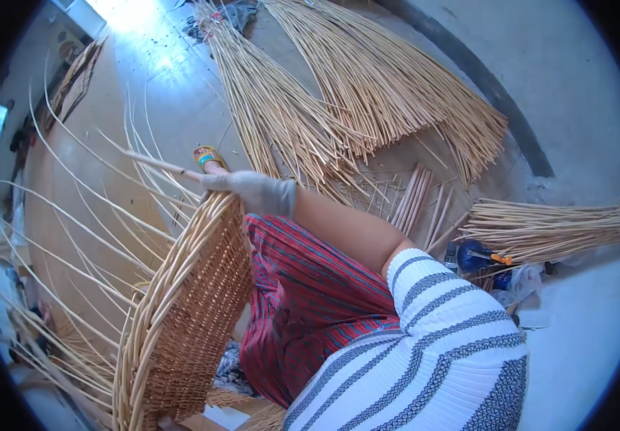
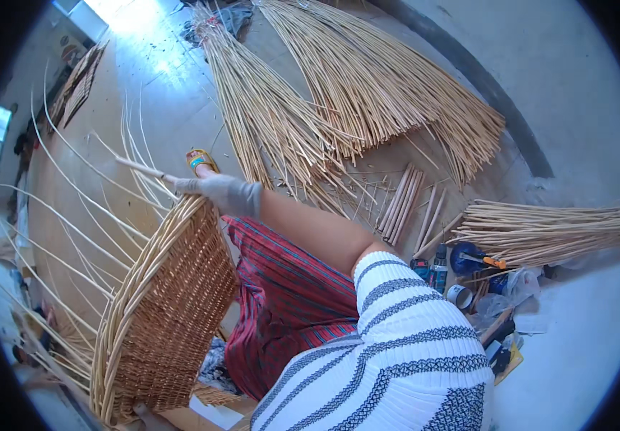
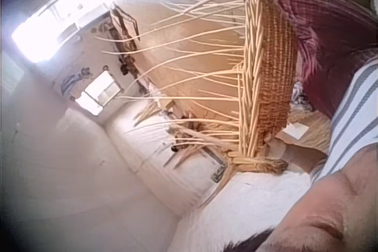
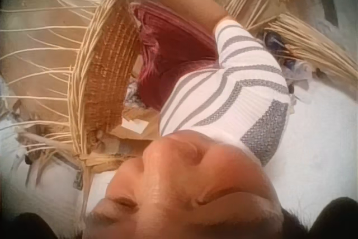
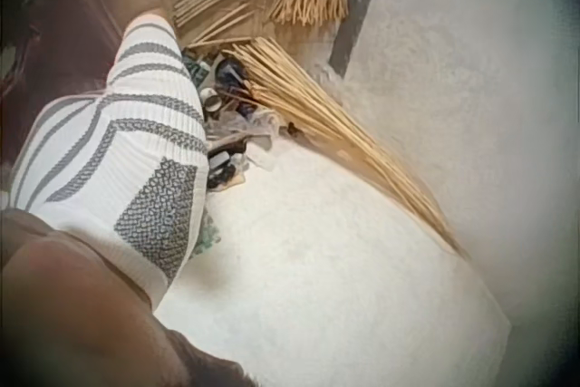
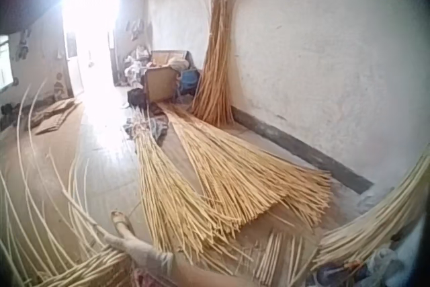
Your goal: The person is weaving a wicker basket, using pliers to trim reeds and a measuring tape to check dimensions.
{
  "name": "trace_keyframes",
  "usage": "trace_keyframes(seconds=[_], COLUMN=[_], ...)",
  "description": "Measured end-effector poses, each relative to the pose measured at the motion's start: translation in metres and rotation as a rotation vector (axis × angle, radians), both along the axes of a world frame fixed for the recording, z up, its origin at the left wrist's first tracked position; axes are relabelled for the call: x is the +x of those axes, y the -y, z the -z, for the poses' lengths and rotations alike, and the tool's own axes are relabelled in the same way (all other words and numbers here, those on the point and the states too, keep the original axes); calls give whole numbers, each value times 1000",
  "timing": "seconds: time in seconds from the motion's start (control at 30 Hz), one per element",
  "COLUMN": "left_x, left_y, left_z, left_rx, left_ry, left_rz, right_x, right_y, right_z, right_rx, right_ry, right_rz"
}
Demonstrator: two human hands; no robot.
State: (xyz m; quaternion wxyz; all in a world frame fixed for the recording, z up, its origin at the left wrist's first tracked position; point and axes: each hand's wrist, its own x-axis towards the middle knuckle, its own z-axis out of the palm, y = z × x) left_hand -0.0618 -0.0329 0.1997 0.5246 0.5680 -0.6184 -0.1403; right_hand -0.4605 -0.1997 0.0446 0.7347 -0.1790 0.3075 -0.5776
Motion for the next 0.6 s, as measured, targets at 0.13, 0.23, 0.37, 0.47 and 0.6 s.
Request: trace_keyframes(seconds=[0.13,0.23,0.37,0.47,0.6], left_x=[21,47,44,51,66], left_y=[5,12,-30,-54,-64], left_z=[-2,14,89,121,141], left_rx=[-81,74,-69,225,354], left_ry=[214,532,291,343,-698], left_rz=[180,504,208,137,233], right_x=[-21,-33,-16,8,40], right_y=[-56,-102,-145,-159,-165], right_z=[-1,11,30,39,39], right_rx=[-221,-624,-310,-291,-422], right_ry=[11,-768,-511,-601,-844], right_rz=[-13,223,297,183,208])
